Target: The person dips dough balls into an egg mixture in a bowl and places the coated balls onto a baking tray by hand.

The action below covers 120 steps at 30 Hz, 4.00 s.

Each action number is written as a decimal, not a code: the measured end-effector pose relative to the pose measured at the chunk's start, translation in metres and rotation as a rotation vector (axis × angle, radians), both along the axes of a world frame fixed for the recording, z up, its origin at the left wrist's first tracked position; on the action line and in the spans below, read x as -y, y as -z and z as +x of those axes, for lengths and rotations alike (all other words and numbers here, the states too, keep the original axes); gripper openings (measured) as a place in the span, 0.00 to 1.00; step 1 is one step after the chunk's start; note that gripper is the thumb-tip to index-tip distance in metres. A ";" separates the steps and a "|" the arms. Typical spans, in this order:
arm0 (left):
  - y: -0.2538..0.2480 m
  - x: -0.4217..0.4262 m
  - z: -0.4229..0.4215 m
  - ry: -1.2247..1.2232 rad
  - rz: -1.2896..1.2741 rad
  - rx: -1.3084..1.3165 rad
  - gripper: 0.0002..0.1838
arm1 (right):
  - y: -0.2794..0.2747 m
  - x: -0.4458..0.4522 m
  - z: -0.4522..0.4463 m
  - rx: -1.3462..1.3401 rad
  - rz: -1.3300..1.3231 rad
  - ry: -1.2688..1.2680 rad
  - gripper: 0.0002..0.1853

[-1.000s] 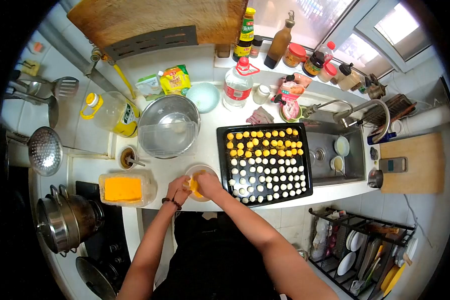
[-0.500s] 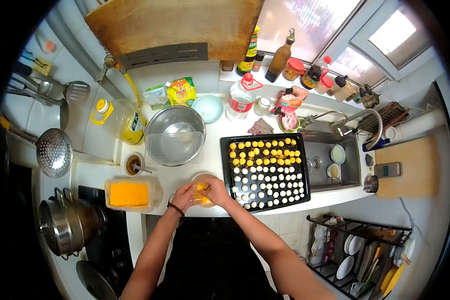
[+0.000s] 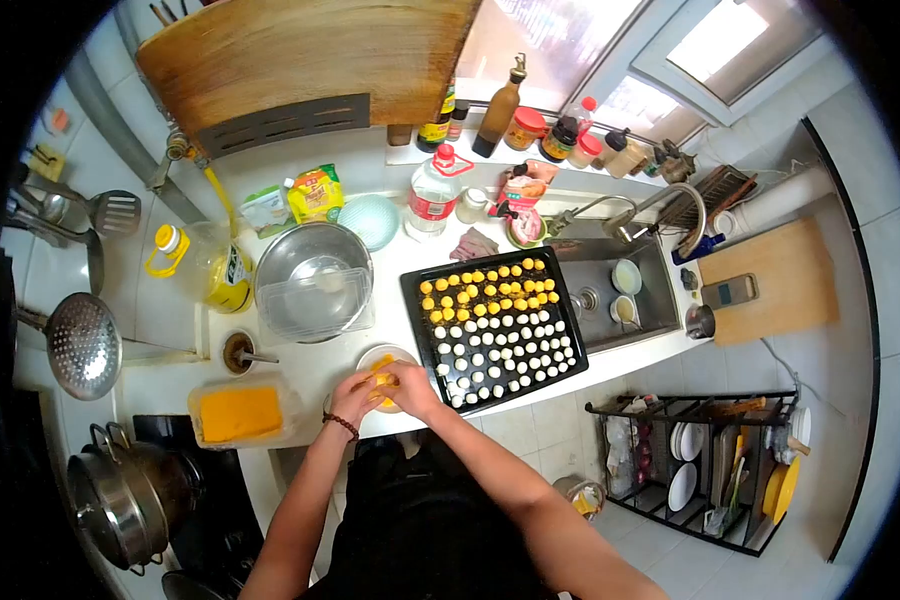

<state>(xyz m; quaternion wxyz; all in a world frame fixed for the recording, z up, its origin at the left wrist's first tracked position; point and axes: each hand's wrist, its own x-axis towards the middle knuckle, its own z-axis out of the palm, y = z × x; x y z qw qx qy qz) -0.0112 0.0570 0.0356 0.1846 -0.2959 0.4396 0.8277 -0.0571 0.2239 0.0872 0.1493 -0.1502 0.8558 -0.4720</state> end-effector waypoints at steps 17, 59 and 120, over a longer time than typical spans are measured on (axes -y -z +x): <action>-0.033 -0.194 -0.096 0.211 -0.109 -0.244 0.13 | -0.029 -0.197 -0.064 -0.148 -0.071 0.171 0.15; 0.002 -0.452 -0.204 0.397 -1.274 -0.202 0.18 | 0.031 -0.447 -0.194 -0.058 0.084 0.104 0.17; 0.049 -0.011 -0.033 0.455 -1.010 -0.299 0.19 | 0.052 -0.003 -0.018 0.045 0.162 0.115 0.13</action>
